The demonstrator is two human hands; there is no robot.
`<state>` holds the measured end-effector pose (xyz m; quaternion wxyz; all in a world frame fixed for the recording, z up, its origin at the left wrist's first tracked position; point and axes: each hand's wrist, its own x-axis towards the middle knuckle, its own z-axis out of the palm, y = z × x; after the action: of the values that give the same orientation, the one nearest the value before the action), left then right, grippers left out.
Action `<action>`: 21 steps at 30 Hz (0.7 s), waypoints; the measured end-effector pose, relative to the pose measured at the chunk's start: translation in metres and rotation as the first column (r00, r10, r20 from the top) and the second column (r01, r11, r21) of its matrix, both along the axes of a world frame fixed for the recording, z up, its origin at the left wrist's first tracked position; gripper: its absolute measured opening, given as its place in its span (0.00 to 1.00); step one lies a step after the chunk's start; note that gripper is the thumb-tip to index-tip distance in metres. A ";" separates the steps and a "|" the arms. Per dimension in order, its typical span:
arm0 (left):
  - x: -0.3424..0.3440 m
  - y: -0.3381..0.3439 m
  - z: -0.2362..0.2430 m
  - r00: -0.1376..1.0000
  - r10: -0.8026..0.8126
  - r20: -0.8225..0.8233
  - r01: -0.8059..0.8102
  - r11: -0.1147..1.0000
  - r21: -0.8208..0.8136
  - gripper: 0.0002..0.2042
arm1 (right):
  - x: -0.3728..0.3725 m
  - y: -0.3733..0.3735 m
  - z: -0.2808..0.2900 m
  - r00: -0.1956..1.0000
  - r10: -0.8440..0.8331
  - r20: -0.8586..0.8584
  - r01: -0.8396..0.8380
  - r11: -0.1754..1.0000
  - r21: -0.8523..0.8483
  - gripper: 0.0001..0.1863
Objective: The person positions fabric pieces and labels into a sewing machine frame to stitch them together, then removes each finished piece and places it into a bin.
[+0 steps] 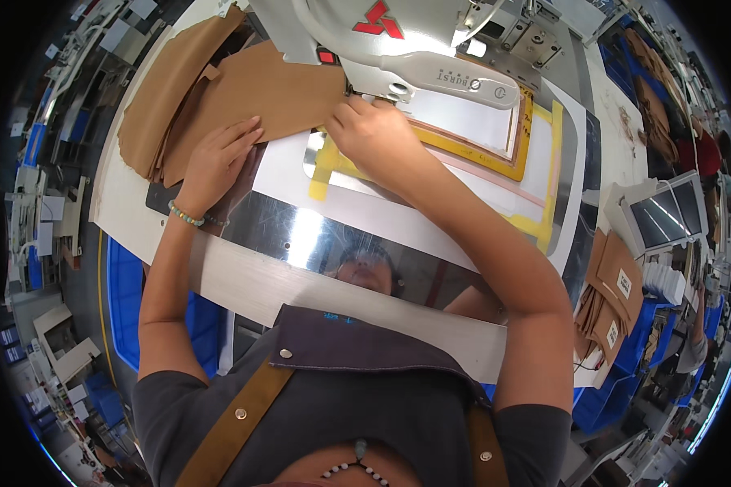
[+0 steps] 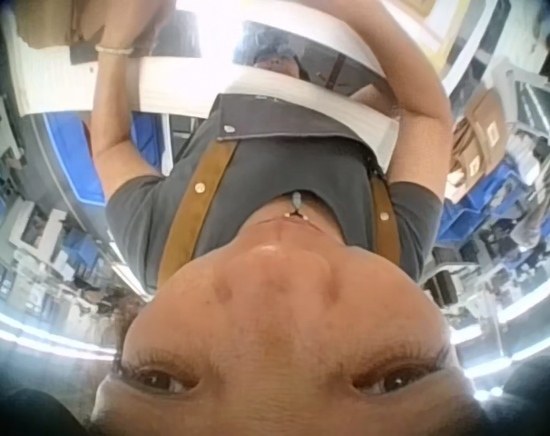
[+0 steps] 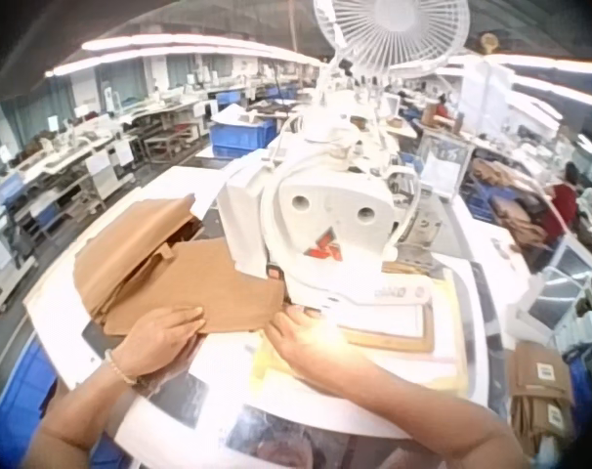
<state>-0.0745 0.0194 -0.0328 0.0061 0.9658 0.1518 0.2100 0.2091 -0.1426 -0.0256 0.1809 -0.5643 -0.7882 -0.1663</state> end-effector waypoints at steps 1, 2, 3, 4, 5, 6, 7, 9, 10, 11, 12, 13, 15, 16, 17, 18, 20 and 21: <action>-0.004 -0.001 0.002 1.000 0.021 -0.007 -0.021 1.000 0.021 0.13 | 0.000 0.007 -0.005 0.997 -0.025 0.079 0.021 0.998 0.052 0.12; -0.013 -0.003 0.002 1.000 0.015 -0.008 -0.015 1.000 0.017 0.13 | -0.003 0.011 -0.007 0.996 -0.030 0.079 0.026 0.999 0.048 0.12; -0.024 -0.005 0.003 0.999 0.050 0.022 -0.051 0.998 0.036 0.13 | -0.005 0.013 -0.009 0.988 -0.061 0.142 0.049 0.995 0.088 0.10; -0.036 -0.005 0.004 0.995 0.083 0.052 -0.086 0.995 0.053 0.12 | -0.005 0.014 -0.010 0.975 -0.095 0.203 0.070 0.989 0.128 0.08; -0.050 -0.004 0.001 0.996 0.073 0.056 -0.076 0.996 0.049 0.12 | -0.006 0.013 -0.010 0.973 -0.104 0.207 0.080 0.989 0.124 0.08; -0.067 -0.003 -0.002 0.991 0.123 0.052 -0.127 0.989 0.082 0.12 | -0.007 0.011 -0.010 0.972 -0.097 0.215 0.067 0.987 0.143 0.07; -0.076 0.002 -0.008 0.986 0.161 0.044 -0.165 0.980 0.108 0.13 | -0.002 0.009 -0.014 0.970 -0.101 0.220 0.068 0.986 0.154 0.07; -0.095 0.005 -0.009 0.980 0.195 0.023 -0.197 0.968 0.155 0.13 | -0.003 -0.002 -0.012 0.976 -0.073 0.205 0.043 0.988 0.146 0.05; -0.100 0.008 -0.009 0.971 0.238 0.004 -0.234 0.950 0.207 0.13 | -0.003 -0.009 -0.011 0.981 -0.037 0.189 0.010 0.990 0.142 0.05; -0.103 0.011 -0.008 0.973 0.231 0.004 -0.227 0.952 0.204 0.13 | -0.003 -0.015 -0.011 0.981 -0.043 0.190 0.017 0.990 0.140 0.05; -0.105 0.014 -0.008 0.965 0.261 -0.013 -0.254 0.948 0.193 0.11 | -0.003 -0.021 -0.011 0.982 -0.045 0.183 0.020 0.990 0.140 0.04; -0.105 0.017 -0.009 0.957 0.289 -0.030 -0.279 0.943 0.182 0.10 | -0.001 -0.026 -0.010 0.983 -0.048 0.175 0.024 0.990 0.140 0.04; -0.097 0.021 -0.008 0.963 0.270 -0.025 -0.261 0.948 0.181 0.11 | 0.007 -0.037 -0.009 0.986 -0.055 0.157 0.033 0.990 0.140 0.04; -0.092 0.023 -0.010 0.973 0.229 -0.037 -0.219 0.958 0.188 0.12 | 0.013 -0.044 -0.007 0.988 -0.059 0.139 0.040 0.989 0.140 0.04; -0.081 0.025 -0.009 0.982 0.184 -0.046 -0.172 0.966 0.194 0.13 | 0.020 -0.054 -0.003 0.987 -0.069 0.142 0.049 0.989 0.138 0.04; -0.071 0.026 -0.008 0.983 0.178 -0.047 -0.167 0.967 0.192 0.13 | 0.026 -0.064 0.003 0.985 -0.081 0.152 0.067 0.993 0.096 0.04; -0.046 0.029 -0.007 0.996 0.071 -0.050 -0.061 0.983 0.174 0.15 | 0.041 -0.084 0.007 0.981 -0.106 0.163 0.106 0.994 0.008 0.04; -0.030 0.028 -0.005 0.997 0.062 -0.051 -0.052 0.984 0.168 0.15 | 0.049 -0.097 0.007 0.980 -0.113 0.163 0.115 0.993 0.002 0.04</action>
<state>-0.1050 0.0471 -0.0378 -0.0849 0.9637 0.1614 0.1949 0.2580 -0.2393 -0.0183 0.1039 -0.5938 -0.7673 -0.2188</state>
